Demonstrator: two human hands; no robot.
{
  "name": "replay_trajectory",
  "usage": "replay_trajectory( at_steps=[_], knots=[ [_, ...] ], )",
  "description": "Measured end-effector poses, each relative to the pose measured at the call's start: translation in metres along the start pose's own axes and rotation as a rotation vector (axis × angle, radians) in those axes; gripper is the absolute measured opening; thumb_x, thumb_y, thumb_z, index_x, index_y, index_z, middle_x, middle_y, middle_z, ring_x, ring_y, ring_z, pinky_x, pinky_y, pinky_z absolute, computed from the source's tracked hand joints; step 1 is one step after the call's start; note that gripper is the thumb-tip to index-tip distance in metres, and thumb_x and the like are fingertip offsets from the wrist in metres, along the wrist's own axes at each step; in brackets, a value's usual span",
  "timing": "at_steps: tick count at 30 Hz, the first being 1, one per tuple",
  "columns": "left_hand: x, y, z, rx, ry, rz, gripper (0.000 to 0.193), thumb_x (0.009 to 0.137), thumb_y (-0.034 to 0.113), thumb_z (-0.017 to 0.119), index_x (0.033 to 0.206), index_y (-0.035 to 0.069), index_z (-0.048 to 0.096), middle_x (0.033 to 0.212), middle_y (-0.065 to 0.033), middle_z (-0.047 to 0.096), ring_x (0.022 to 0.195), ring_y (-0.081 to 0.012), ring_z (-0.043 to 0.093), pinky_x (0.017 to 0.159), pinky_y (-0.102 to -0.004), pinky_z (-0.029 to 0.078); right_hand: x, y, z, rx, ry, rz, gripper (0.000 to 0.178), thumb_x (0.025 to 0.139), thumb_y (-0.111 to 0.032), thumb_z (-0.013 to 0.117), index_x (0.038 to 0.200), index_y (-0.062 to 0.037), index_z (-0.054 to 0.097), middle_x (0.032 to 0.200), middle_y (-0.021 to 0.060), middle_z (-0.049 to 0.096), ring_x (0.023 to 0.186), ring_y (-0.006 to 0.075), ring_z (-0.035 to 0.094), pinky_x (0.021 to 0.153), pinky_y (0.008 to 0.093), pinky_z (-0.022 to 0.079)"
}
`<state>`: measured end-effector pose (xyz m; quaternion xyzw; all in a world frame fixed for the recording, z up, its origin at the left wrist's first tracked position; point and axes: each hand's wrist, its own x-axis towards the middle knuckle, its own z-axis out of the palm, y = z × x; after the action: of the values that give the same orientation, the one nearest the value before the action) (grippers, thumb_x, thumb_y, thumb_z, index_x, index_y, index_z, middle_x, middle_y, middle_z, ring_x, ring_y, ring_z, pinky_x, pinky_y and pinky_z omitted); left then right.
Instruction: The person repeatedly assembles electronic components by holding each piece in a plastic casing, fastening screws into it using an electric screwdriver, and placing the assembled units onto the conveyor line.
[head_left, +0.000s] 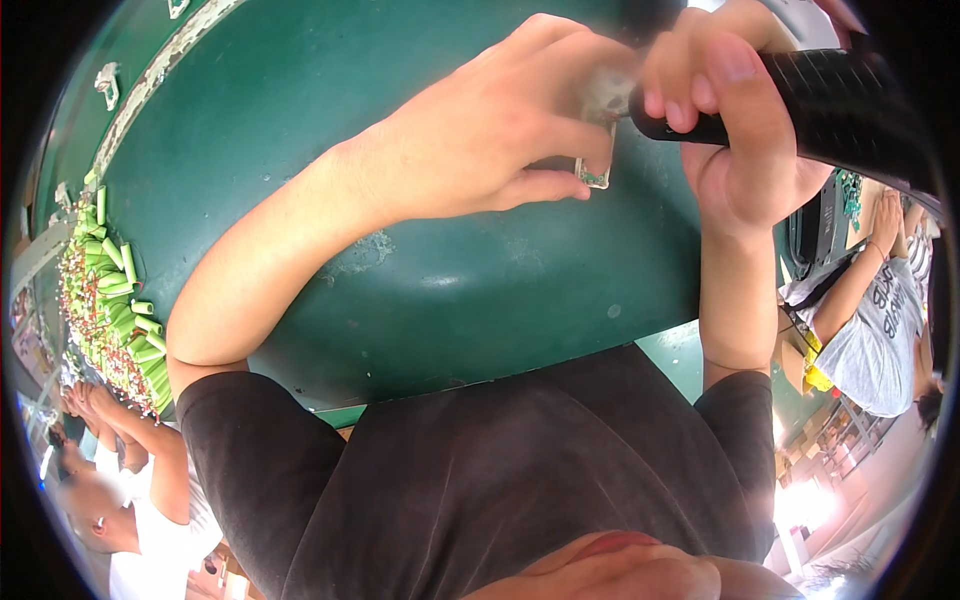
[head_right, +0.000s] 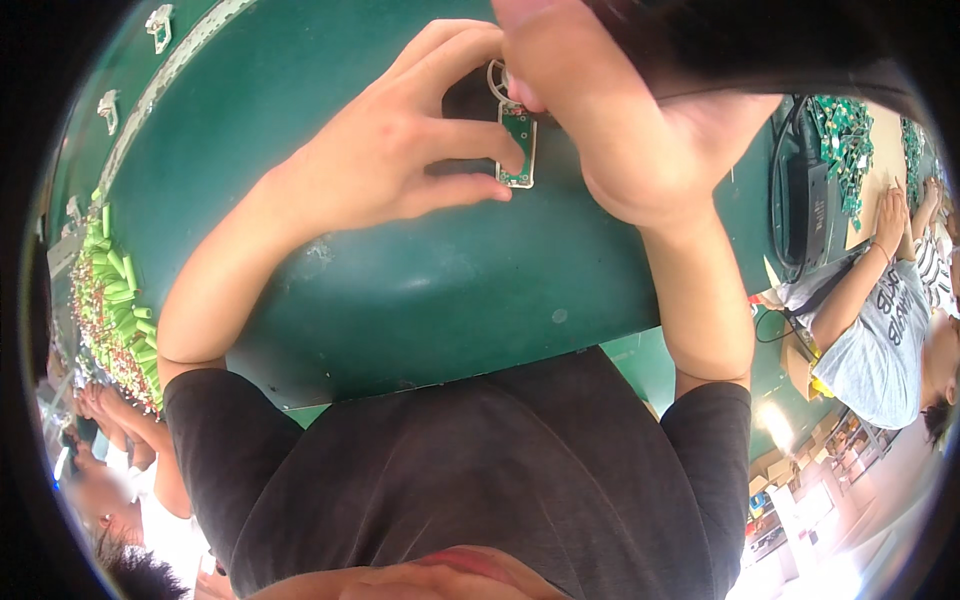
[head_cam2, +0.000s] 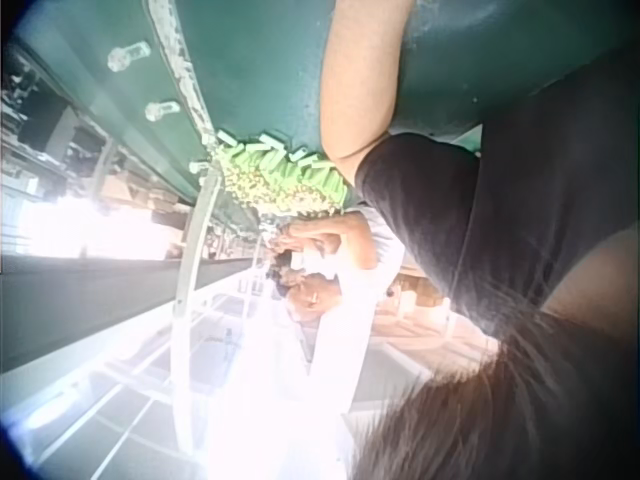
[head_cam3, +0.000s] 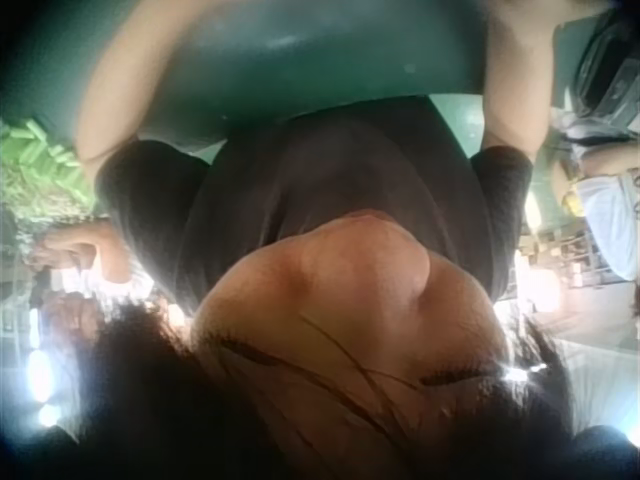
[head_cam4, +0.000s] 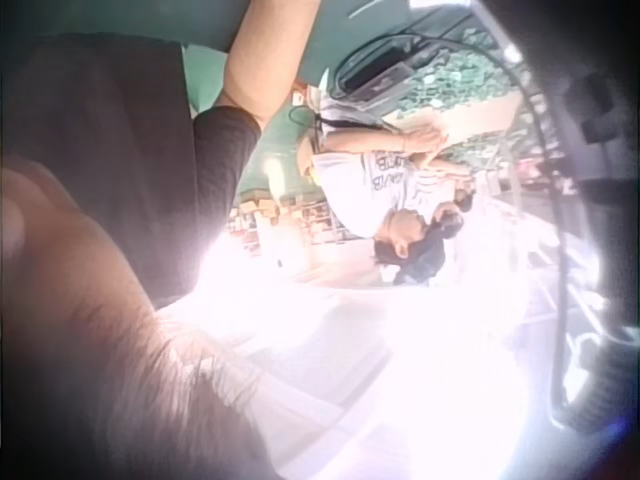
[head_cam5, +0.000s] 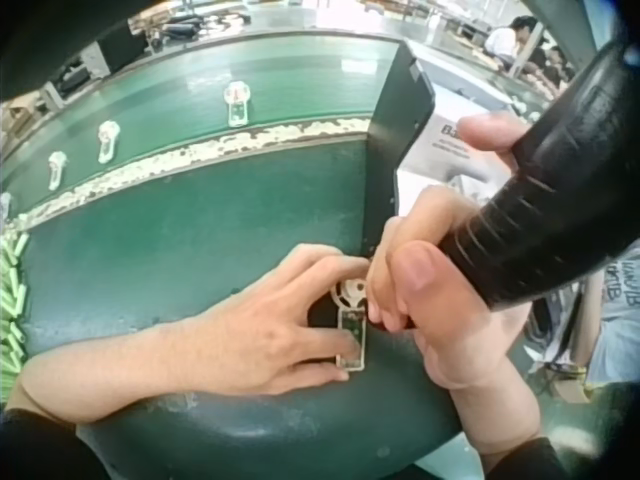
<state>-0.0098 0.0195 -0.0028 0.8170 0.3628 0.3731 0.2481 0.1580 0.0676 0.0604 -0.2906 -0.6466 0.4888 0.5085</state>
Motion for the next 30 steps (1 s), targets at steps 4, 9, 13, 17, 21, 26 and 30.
replay_trajectory(
  at_steps=[4, 9, 13, 17, 21, 26, 30],
  knots=[
    [-0.002, -0.001, 0.001, -0.037, 0.017, 0.000, 0.024, 0.070, 0.010, 0.087, 0.092, 0.009, 0.078, 0.137, -0.0149, 0.052, 0.127, -0.0353, 0.050, 0.104, -0.0437, 0.048, 0.000, 0.008, -0.004, 0.081, -0.041, -0.088, 0.070, 0.097, -0.012, 0.069, 0.150, -0.0110, 0.024, 0.070, 0.0042, 0.056, 0.055, 0.0127, 0.054, 0.058, 0.0255, 0.048],
    [-0.004, -0.004, 0.000, -0.054, 0.027, 0.010, 0.025, 0.069, 0.010, 0.088, 0.092, 0.009, 0.080, 0.139, -0.0157, 0.053, 0.128, -0.0367, 0.051, 0.105, -0.0439, 0.047, -0.002, -0.001, 0.004, 0.129, -0.015, 0.014, 0.067, 0.096, -0.009, 0.069, 0.146, -0.0127, 0.025, 0.071, 0.0045, 0.056, 0.057, 0.0132, 0.055, 0.060, 0.0257, 0.047],
    [-0.004, -0.002, -0.002, -0.027, 0.024, 0.009, 0.025, 0.068, 0.010, 0.088, 0.092, 0.010, 0.080, 0.142, -0.0163, 0.052, 0.128, -0.0373, 0.050, 0.105, -0.0447, 0.047, -0.009, 0.002, 0.004, 0.118, -0.042, 0.023, 0.061, 0.097, -0.009, 0.065, 0.144, -0.0097, 0.026, 0.071, 0.0051, 0.056, 0.056, 0.0136, 0.055, 0.059, 0.0256, 0.047],
    [-0.002, 0.001, -0.004, -0.010, 0.021, 0.005, 0.026, 0.068, 0.010, 0.088, 0.092, 0.011, 0.080, 0.144, -0.0166, 0.052, 0.128, -0.0379, 0.051, 0.104, -0.0463, 0.048, -0.001, 0.031, -0.023, 0.318, -0.271, -0.195, 0.050, 0.095, 0.002, 0.054, 0.139, -0.0132, 0.037, 0.078, 0.0063, 0.051, 0.061, 0.0156, 0.047, 0.060, 0.0387, 0.047],
    [0.003, 0.005, -0.020, 0.108, 0.010, -0.055, 0.026, 0.067, 0.007, 0.086, 0.091, 0.009, 0.077, 0.141, -0.0142, 0.056, 0.126, -0.0358, 0.054, 0.102, -0.0447, 0.050, -0.002, 0.026, -0.029, 0.425, -0.210, -0.227, 0.056, 0.096, 0.001, 0.052, 0.145, -0.0201, 0.032, 0.077, 0.0069, 0.051, 0.059, 0.0162, 0.047, 0.058, 0.0387, 0.046],
    [0.031, -0.004, -0.103, 0.544, 0.125, -0.061, 0.034, 0.078, 0.010, 0.070, 0.110, 0.000, 0.063, 0.107, -0.0188, 0.066, 0.101, -0.0349, 0.065, 0.094, -0.0415, 0.052, -0.009, 0.024, -0.025, 0.130, -0.097, -0.166, 0.052, 0.098, 0.001, 0.055, 0.144, -0.0128, 0.033, 0.075, 0.0070, 0.053, 0.058, 0.0171, 0.049, 0.057, 0.0381, 0.047],
    [-0.006, -0.058, -0.155, 0.797, 0.336, -0.339, 0.032, 0.081, 0.007, 0.071, 0.114, 0.004, 0.070, 0.138, -0.0216, 0.061, 0.118, -0.0348, 0.064, 0.099, -0.0387, 0.051, -0.001, 0.034, -0.013, 0.260, -0.134, -0.228, 0.054, 0.095, 0.005, 0.060, 0.141, -0.0044, 0.034, 0.075, 0.0093, 0.058, 0.059, 0.0192, 0.054, 0.060, 0.0373, 0.049]
  ],
)
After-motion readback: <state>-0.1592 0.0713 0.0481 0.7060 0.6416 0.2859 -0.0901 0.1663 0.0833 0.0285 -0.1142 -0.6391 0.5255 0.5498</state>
